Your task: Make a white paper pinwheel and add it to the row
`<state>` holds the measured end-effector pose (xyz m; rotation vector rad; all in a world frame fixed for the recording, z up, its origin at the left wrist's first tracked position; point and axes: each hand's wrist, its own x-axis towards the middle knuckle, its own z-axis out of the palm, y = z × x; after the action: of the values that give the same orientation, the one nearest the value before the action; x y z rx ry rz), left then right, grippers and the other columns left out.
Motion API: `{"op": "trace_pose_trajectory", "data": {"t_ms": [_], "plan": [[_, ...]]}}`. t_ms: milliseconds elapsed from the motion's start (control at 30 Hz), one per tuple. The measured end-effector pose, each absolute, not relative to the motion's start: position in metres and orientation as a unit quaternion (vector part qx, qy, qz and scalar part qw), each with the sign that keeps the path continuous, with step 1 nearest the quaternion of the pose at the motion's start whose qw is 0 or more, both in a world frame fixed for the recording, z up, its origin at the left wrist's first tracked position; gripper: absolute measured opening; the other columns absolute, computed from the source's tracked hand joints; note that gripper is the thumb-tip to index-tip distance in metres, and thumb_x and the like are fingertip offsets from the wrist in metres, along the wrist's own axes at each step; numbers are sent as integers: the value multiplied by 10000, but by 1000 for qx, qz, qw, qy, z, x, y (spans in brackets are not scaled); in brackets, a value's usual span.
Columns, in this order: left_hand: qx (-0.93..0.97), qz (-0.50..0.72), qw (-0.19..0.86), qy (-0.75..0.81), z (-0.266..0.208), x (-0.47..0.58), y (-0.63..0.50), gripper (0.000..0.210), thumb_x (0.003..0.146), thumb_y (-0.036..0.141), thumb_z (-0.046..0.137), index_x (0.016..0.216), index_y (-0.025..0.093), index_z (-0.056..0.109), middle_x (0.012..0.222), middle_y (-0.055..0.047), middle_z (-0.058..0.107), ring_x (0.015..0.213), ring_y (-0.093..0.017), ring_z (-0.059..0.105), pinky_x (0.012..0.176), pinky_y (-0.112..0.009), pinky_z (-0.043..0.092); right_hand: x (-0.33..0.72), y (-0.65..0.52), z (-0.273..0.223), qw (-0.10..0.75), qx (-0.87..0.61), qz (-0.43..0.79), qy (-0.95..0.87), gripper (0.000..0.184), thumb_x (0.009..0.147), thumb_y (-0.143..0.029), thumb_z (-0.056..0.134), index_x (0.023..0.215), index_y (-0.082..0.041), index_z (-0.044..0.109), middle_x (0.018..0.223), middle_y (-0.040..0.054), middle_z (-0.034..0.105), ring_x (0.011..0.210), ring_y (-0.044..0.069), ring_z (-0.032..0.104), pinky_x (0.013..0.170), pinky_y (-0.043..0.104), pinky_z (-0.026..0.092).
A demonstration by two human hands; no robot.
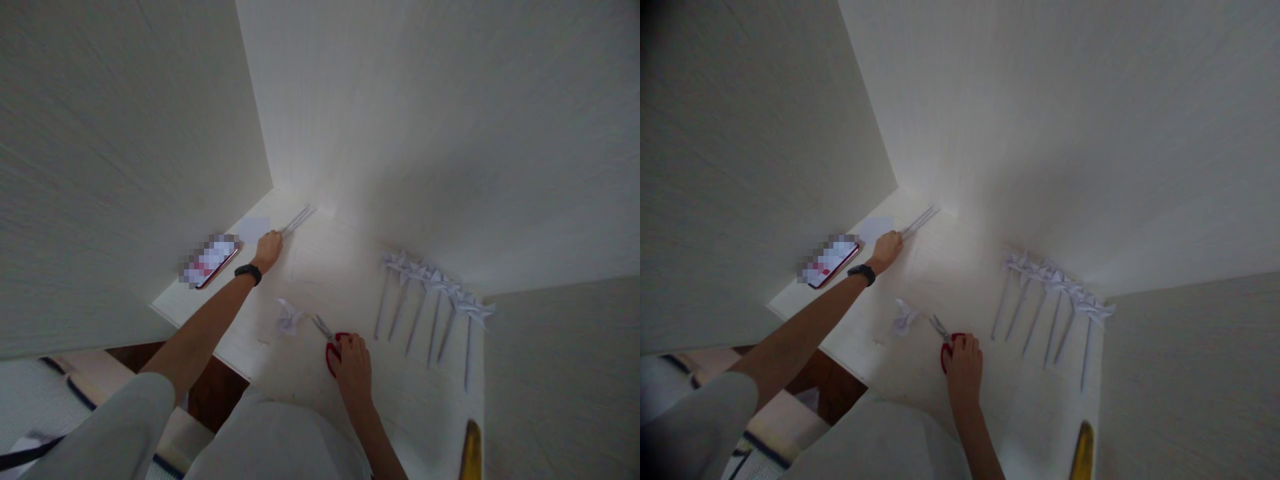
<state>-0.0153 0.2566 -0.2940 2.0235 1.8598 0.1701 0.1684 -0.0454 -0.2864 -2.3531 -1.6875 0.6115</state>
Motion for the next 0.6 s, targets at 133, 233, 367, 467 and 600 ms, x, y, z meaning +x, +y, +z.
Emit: {"op": "trace_pose_trajectory", "data": {"t_ms": [133, 233, 367, 467, 600], "plan": [[704, 100, 242, 660, -286, -21, 255, 354, 920, 323, 589, 1230, 156, 569, 1239, -108, 600, 1055, -240, 621, 876, -456, 541, 168, -46, -290, 96, -795, 215, -559, 198, 819, -139, 570, 966, -104, 698, 1044, 188, 647, 993, 345, 602, 871, 458, 476], [686, 126, 307, 648, -279, -30, 253, 348, 920, 325, 588, 1224, 157, 573, 1234, -106, 603, 1049, -238, 622, 873, -452, 543, 170, -46, -292, 128, -794, 230, -547, 182, 819, -157, 562, 931, -110, 698, 1025, 185, 645, 989, 338, 609, 885, 449, 482], [658, 144, 435, 598, -273, -44, 242, 336, 920, 322, 589, 1209, 152, 580, 1201, -101, 618, 1009, -225, 636, 843, -432, 555, 176, -45, -292, 195, -797, 251, -513, 159, 803, -205, 562, 874, -135, 686, 997, 170, 631, 977, 323, 610, 901, 440, 483], [641, 155, 515, 547, -271, -56, 223, 329, 921, 320, 588, 1203, 150, 582, 1192, -99, 622, 1004, -222, 638, 841, -430, 556, 183, -42, -292, 263, -795, 267, -477, 115, 759, -239, 583, 794, -169, 668, 952, 140, 623, 959, 303, 602, 930, 438, 467], [649, 148, 575, 476, -270, -70, 186, 314, 922, 321, 588, 1183, 146, 589, 1158, -94, 633, 971, -212, 645, 821, -416, 561, 192, -40, -290, 375, -779, 299, -405, 153, 673, -349, 666, 677, -202, 625, 905, 119, 643, 902, 292, 616, 892, 449, 483]]}}
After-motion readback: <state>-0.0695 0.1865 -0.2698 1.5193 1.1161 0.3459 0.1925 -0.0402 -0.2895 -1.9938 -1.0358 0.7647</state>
